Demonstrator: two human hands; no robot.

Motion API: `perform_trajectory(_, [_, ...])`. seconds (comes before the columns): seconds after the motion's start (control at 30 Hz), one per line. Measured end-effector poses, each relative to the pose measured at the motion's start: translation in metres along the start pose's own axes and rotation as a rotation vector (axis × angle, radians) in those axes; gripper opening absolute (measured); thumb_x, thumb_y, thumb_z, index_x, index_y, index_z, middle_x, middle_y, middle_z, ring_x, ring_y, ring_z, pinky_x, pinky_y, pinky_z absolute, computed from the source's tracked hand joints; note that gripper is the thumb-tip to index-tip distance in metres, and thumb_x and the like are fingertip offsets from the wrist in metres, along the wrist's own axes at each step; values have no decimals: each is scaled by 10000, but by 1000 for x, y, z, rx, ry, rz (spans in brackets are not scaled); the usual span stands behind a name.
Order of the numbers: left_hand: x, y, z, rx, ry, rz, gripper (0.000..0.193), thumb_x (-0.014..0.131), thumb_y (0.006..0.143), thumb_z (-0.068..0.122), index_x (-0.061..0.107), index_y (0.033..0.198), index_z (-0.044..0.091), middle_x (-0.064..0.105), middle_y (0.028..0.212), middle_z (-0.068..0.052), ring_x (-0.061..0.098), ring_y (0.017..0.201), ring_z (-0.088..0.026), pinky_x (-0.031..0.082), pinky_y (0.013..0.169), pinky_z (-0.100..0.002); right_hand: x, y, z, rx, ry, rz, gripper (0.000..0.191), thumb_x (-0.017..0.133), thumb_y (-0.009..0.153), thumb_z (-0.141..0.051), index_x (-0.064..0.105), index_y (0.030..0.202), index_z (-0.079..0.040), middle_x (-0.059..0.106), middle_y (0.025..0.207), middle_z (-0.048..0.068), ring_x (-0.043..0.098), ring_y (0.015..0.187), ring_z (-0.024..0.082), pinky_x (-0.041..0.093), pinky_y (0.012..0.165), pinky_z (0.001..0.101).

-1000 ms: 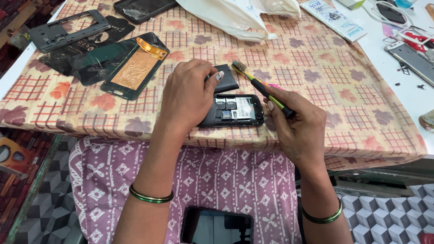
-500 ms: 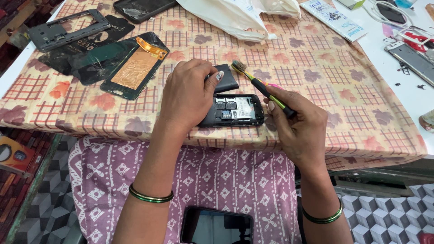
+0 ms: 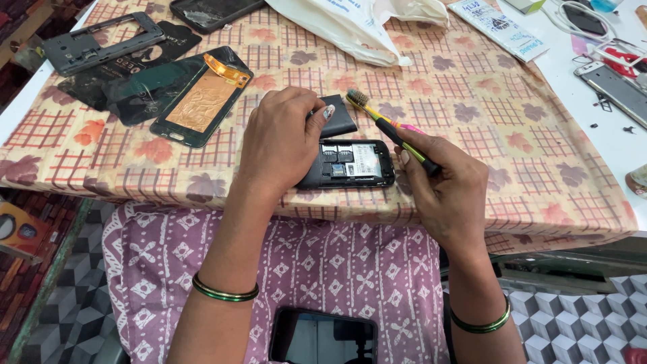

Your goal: The person uses a screwdriver to remove screws from the back of a disassembled mobile phone. They carefully unscrew multiple fasteners around the device's internal frame and place them on the table.

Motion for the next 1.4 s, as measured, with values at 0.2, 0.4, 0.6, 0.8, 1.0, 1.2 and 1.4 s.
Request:
perform_trajectory(0.2, [-1,0,0,8,-3,7,215,675,962,248,769,993,57,739,1068,-84,663,1031,-281,509,908,-445,0,0,0,9,-8,0,301,681,986,18,727,1278,-39,738,866,64,657,660,60,482,562,225])
perform_trajectory(0.4, [-2,1,1,20,-9,21,213,679,961,242,769,992,51,738,1055,-90,665,1020,-285,510,903,-446,-1,1,-5,-53,-10,3,307,684,989,26,721,1288,-35,741,903,73,661,692,67,495,594,231])
perform_trajectory(0.6, [-3,1,2,36,-8,28,210,683,961,236,769,989,47,739,1054,-94,667,1016,-292,511,900,-449,0,-1,4,-12,72,9,268,667,1008,16,711,1272,-5,761,953,77,706,735,77,544,625,206])
perform_trajectory(0.8, [-4,-1,1,31,-11,23,209,683,962,234,769,987,46,740,1051,-96,667,1011,-293,511,893,-453,-3,-6,19,61,338,12,261,637,1033,9,673,1287,58,766,1018,130,751,842,129,632,738,232])
perform_trajectory(1.0, [-2,-3,1,61,-45,17,200,682,975,219,769,1006,42,748,1040,-90,674,1001,-279,513,889,-448,-11,-8,28,127,479,-22,272,608,1032,14,653,1280,118,758,1071,210,767,966,197,654,854,288])
perform_trajectory(1.2, [-14,-17,36,430,-194,53,199,769,931,231,788,1001,46,764,1079,-84,675,1051,-280,509,962,-442,-24,-17,44,281,528,-33,288,625,982,44,659,1251,141,755,1052,240,769,944,247,647,834,320])
perform_trajectory(1.4, [-12,-21,47,513,-252,-25,273,833,877,290,791,1013,57,775,1093,-74,674,1030,-274,518,939,-421,-47,-15,68,303,705,-110,274,607,987,66,633,1237,175,726,1075,291,761,993,309,647,894,376])
Point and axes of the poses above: each hand's wrist, its own y-axis towards the middle knuckle, its own x-axis out of the palm, z = x × y, the point moved 10 cm from there along y, towards the middle knuckle
